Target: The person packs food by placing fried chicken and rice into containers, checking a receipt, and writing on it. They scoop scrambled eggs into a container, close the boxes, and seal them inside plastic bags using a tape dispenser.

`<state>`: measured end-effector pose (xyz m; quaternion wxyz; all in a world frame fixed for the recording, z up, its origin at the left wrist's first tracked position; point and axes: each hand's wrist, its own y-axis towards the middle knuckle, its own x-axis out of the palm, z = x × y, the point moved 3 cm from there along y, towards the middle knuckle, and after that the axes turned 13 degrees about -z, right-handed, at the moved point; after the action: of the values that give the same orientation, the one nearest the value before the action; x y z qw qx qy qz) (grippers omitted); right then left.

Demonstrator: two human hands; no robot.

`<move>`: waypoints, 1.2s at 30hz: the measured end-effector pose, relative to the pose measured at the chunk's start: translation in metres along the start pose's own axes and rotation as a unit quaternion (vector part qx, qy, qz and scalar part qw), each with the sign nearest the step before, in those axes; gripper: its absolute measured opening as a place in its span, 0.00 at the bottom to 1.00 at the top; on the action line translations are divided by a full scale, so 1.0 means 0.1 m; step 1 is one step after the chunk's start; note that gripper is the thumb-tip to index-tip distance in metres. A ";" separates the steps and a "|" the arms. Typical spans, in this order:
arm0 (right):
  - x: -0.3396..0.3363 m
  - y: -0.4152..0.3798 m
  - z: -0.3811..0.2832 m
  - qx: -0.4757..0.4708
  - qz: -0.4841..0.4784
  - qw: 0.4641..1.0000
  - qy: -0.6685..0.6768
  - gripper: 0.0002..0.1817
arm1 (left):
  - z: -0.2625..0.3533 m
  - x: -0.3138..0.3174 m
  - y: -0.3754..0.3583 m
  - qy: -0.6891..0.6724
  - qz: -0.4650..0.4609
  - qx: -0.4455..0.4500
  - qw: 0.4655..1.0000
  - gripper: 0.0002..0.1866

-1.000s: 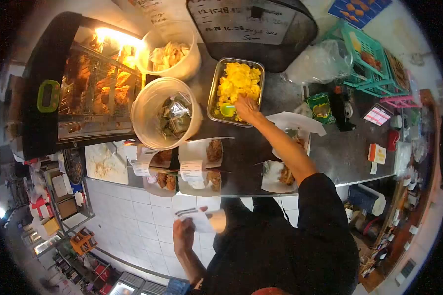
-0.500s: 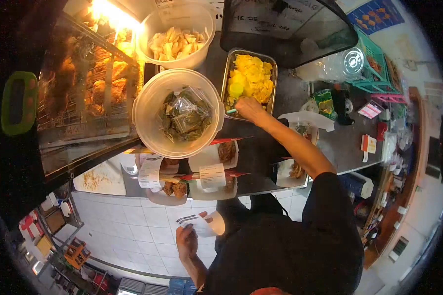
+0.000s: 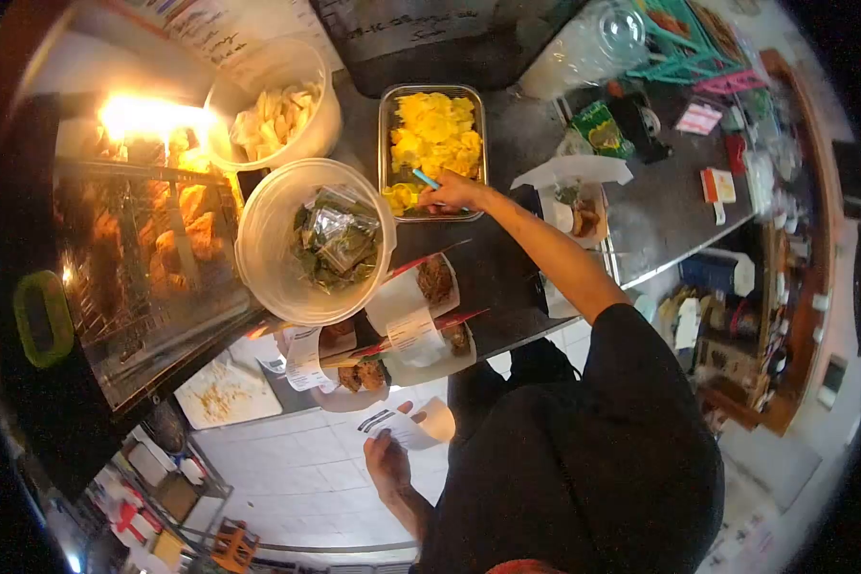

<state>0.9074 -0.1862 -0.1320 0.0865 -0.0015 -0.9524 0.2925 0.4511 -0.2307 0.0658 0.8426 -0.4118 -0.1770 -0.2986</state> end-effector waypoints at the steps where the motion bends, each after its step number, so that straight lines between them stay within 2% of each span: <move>1: -0.01 0.01 0.01 0.030 -0.013 0.998 0.051 0.12 | 0.02 0.03 0.01 0.003 0.006 0.002 1.000 0.29; 3: -0.10 0.02 0.07 0.040 -0.007 0.997 0.071 0.14 | 0.03 0.05 0.01 0.027 -0.004 -0.005 1.000 0.30; 5: -0.16 -0.03 0.10 -0.002 -0.032 0.992 0.120 0.14 | 0.04 0.05 0.00 0.052 -0.003 0.006 0.999 0.31; 7: -0.23 -0.18 0.06 0.001 -0.002 0.993 0.115 0.15 | 0.04 0.08 0.01 0.073 -0.004 0.005 0.997 0.30; 9: -0.28 -0.34 0.01 -0.033 -0.029 0.992 0.118 0.15 | 0.03 0.13 0.03 0.089 -0.004 0.006 0.996 0.30; 11: -0.35 -0.51 0.00 -0.040 -0.014 0.993 0.109 0.15 | 0.02 0.24 0.07 0.057 -0.052 0.021 0.997 0.27; 13: -0.41 -0.62 -0.08 -0.098 0.073 0.990 0.076 0.16 | 0.01 0.35 0.13 0.103 -0.052 0.005 0.993 0.26; 14: -0.48 -0.66 -0.14 -0.068 0.167 0.981 -0.077 0.13 | 0.02 0.38 0.15 0.147 -0.051 -0.010 0.988 0.24; 15: -0.41 -0.68 -0.22 -0.072 0.161 0.981 -0.078 0.13 | 0.00 0.33 0.15 0.147 -0.047 -0.005 0.988 0.24; 16: -0.33 -0.71 -0.33 -0.061 0.255 0.921 -0.287 0.12 | -0.06 0.26 0.18 0.147 -0.052 -0.029 0.987 0.27; 17: -0.20 -0.73 -0.43 -0.050 0.336 0.809 -0.480 0.10 | -0.12 0.20 0.17 0.146 -0.056 -0.052 0.986 0.31; 18: -0.01 -0.68 -0.46 -0.043 0.283 0.812 -0.508 0.08 | -0.13 0.44 0.19 0.098 -0.069 -0.026 0.992 0.31; 19: 0.10 -0.50 -0.33 -0.089 0.297 0.837 -0.451 0.07 | -0.18 0.42 0.16 0.096 -0.063 -0.022 0.993 0.31; 21: 0.29 -0.30 -0.17 -0.143 0.295 0.755 -0.568 0.06 | -0.28 0.37 0.12 0.106 -0.051 -0.019 0.993 0.31; 23: 0.31 -0.18 -0.08 -0.144 0.233 0.779 -0.565 0.05 | -0.33 0.39 -0.01 0.090 -0.044 -0.012 0.995 0.29; 24: 0.33 -0.25 -0.18 -0.089 0.176 0.803 -0.563 0.07 | -0.39 0.34 -0.04 0.091 -0.040 -0.016 0.995 0.28; 25: 0.31 -0.31 -0.21 -0.113 0.176 0.821 -0.531 0.05 | -0.44 0.29 -0.08 0.090 -0.037 -0.019 0.995 0.26; 27: 0.25 -0.34 -0.25 -0.071 0.183 0.828 -0.526 0.06 | -0.48 0.21 -0.13 0.070 -0.026 -0.025 0.997 0.23; 31: 0.38 -0.33 -0.21 -0.091 0.168 0.811 -0.553 0.07 | -0.52 0.14 -0.21 0.043 -0.022 -0.016 0.999 0.24; 33: 0.45 -0.29 -0.21 -0.158 0.145 0.825 -0.523 0.07 | -0.55 0.13 -0.23 0.028 -0.025 0.003 0.999 0.24; 34: 0.43 -0.22 -0.17 -0.085 0.091 0.852 -0.509 0.08 | -0.55 0.13 -0.24 0.024 -0.018 0.009 1.000 0.25; 35: 0.37 -0.09 -0.07 -0.086 0.091 0.851 -0.510 0.08 | -0.53 0.16 -0.23 0.020 -0.012 0.016 1.000 0.25; 36: 0.26 0.11 0.10 -0.145 0.155 0.852 -0.479 0.08 | -0.54 0.16 -0.23 0.020 -0.013 0.018 1.000 0.25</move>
<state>0.8794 -0.1811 -0.1415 -0.4280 -0.0218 -0.8948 0.1247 0.4509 -0.2913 0.0558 0.8494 -0.3883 -0.1702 -0.3143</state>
